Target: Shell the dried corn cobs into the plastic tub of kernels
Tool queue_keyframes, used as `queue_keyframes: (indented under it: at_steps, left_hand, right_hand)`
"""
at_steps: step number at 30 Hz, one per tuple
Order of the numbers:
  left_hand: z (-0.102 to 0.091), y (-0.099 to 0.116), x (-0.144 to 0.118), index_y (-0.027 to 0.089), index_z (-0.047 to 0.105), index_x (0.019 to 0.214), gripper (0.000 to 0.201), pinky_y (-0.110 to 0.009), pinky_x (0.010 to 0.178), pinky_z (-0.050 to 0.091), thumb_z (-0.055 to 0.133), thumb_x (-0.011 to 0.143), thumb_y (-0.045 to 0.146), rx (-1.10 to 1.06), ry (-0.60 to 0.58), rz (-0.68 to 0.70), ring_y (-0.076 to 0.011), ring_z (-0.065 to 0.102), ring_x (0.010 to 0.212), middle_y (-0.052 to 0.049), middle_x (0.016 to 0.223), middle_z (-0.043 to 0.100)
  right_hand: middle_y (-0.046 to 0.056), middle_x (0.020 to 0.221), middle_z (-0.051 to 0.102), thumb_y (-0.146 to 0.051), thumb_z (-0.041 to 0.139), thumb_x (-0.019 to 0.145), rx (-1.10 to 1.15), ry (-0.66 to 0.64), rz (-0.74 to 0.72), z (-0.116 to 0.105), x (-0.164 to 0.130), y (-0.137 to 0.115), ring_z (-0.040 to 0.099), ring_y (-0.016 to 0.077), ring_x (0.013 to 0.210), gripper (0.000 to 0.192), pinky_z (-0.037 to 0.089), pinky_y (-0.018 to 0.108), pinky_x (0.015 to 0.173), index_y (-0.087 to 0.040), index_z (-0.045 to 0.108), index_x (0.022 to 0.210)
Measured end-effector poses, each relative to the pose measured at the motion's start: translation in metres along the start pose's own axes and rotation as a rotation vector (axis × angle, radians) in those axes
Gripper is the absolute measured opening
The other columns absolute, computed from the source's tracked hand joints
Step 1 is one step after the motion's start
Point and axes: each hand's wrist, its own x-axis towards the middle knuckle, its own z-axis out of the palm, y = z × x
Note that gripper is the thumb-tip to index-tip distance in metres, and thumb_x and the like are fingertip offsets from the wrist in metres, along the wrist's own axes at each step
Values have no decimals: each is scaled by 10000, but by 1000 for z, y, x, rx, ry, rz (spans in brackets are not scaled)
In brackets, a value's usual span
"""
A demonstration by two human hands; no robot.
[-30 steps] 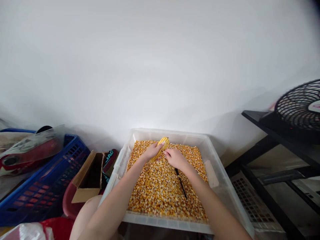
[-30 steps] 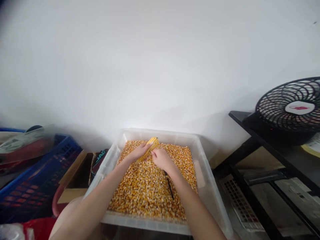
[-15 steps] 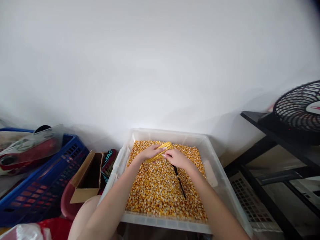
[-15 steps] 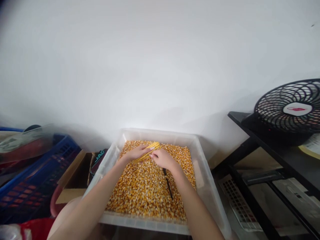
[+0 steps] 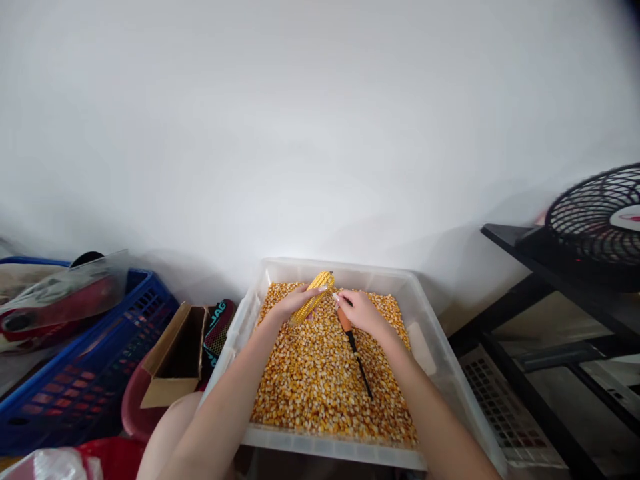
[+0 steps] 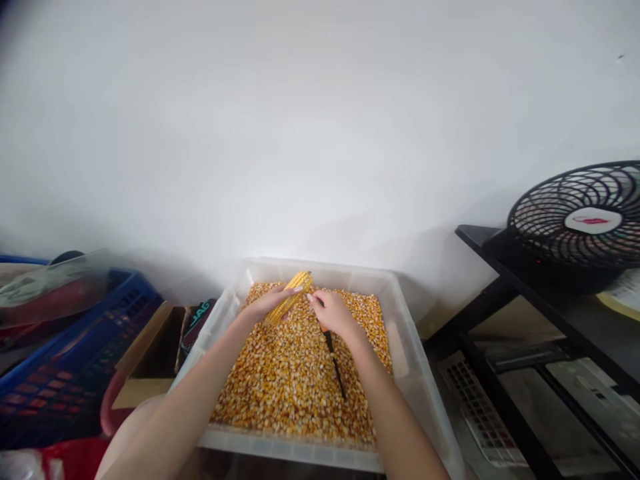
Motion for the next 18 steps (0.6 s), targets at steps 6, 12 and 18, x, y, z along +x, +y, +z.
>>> queue_keyframes:
  at_steps: [6,12,18]
  left_hand:
    - [0,0,1,157,524,994,438,-213,420,432,665,688,437,8,-46,24,-102,504,473,28,616,526]
    - [3,1,1,154,506,1004,425,-211,411,442,665,684,384,35,-80,40,-97,507,474,23,654,530]
    - [5,0,3,157,514,993,419,-212,387,442,662,684,398,86,-80,90,-92,500,467,19,679,518]
  right_hand:
    - [15,574,570,-393,339,905,-57,190,88,0,0,0,492,136,538,387,277,235,530,-187,564,666]
    - [37,641,629,-328,359,905,-173,154,70,4,-1,-1,524,139,572,347,271,240,556,-184,604,706]
    - [59,697,665,-304,352,911,-306,142,89,8,1,-2,560,155,613,342,260,257,567,-187,630,750]
